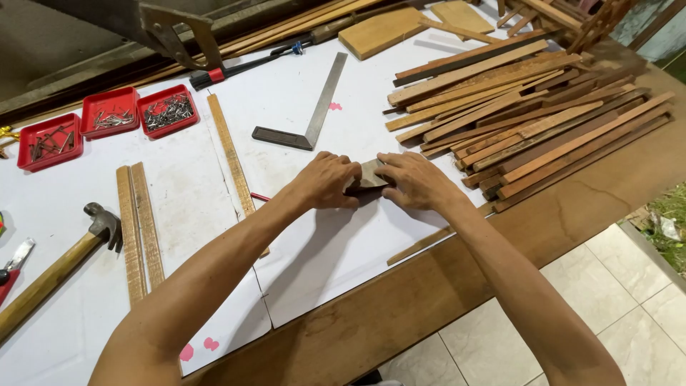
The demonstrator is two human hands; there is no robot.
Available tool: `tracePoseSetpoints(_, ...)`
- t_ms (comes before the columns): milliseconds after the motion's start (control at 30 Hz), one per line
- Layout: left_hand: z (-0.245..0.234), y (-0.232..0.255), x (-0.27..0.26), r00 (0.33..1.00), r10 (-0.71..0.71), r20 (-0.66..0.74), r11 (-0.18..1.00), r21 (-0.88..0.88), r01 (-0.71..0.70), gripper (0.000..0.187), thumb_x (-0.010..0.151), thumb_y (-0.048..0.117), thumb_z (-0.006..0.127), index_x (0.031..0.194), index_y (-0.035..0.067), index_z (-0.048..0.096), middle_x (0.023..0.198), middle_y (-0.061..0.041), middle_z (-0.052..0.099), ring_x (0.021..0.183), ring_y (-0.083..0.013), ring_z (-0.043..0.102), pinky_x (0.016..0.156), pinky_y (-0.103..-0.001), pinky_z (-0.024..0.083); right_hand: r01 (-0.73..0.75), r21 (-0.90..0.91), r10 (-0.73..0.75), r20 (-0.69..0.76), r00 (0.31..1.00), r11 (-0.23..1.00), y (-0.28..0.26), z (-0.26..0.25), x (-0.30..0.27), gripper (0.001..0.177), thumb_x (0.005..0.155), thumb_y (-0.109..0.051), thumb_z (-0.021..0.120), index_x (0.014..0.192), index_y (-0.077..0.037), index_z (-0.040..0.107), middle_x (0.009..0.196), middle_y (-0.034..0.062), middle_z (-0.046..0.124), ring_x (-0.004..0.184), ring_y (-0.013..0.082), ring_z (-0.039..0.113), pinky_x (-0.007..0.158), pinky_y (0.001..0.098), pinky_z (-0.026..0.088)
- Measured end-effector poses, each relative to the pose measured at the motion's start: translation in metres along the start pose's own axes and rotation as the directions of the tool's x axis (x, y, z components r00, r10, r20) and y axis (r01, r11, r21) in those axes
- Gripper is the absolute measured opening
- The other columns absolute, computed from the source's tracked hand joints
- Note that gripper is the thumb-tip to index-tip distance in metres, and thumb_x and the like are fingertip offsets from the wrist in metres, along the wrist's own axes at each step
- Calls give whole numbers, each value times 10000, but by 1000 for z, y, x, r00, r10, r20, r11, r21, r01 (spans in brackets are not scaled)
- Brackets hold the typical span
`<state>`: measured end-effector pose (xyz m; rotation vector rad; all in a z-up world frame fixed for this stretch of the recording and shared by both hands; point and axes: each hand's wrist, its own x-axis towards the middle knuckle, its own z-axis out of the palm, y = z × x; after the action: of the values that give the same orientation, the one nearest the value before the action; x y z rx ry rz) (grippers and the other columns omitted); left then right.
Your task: The recorder is measuring and marking wooden strips on a workbench for a furniture project.
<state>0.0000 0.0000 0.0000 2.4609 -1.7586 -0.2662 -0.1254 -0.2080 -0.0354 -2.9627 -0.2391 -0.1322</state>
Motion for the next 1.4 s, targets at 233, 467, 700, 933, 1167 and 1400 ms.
tracePoseSetpoints(233,-13,-24,-19,944,40,-329,993,-90,-74,421,703,303,868,1047,152,678,1081,-87,690,1011,-262,641,1004,-434,445,132,-20,-134,-200,971,991,-11,-23,15,533,850,-257,764,1332,-94,608,1528,178,470,1234,356,598,1045,462,501)
tracePoseSetpoints(467,-51,-49,-78,919,-97,-382,988,-146,44,486,724,255,844,1156,159,642,1279,-86,597,1157,-274,608,1018,-388,515,319,-46,-312,-376,872,947,-56,-48,67,530,843,-216,772,1327,-107,584,1514,165,500,1116,381,673,908,441,586)
tracePoseSetpoints(700,-44,-62,-153,888,-106,-447,977,120,177,696,711,252,799,1353,138,556,1539,-123,438,1344,-315,479,1107,-383,451,483,-72,-475,-358,804,873,-115,-15,127,455,898,-197,735,1329,-102,623,1441,132,595,1115,315,678,937,431,578)
tracePoseSetpoints(933,-3,-80,-204,894,-286,-346,933,111,342,552,909,291,642,1427,151,513,1512,-23,463,1387,-240,417,1067,-407,419,586,-180,-611,-325,722,790,-146,55,169,327,954,-222,673,1259,-105,688,1354,83,675,1229,234,657,1018,402,528)
tracePoseSetpoints(1167,26,-103,-198,888,-330,-320,921,100,378,506,902,289,592,1386,149,543,1468,-24,552,1301,-187,503,985,-380,470,571,-114,-582,-120,805,813,-154,63,189,292,930,-237,663,1205,-158,719,1334,13,676,1281,190,596,1067,378,462)
tracePoseSetpoints(1400,14,-125,-172,889,-408,-206,903,49,426,398,961,334,518,1323,185,591,1437,-18,573,1255,-195,534,1003,-391,460,517,-104,-523,-37,852,850,-142,73,219,281,913,-252,652,1180,-243,740,1359,-29,647,1328,205,533,1107,404,411)
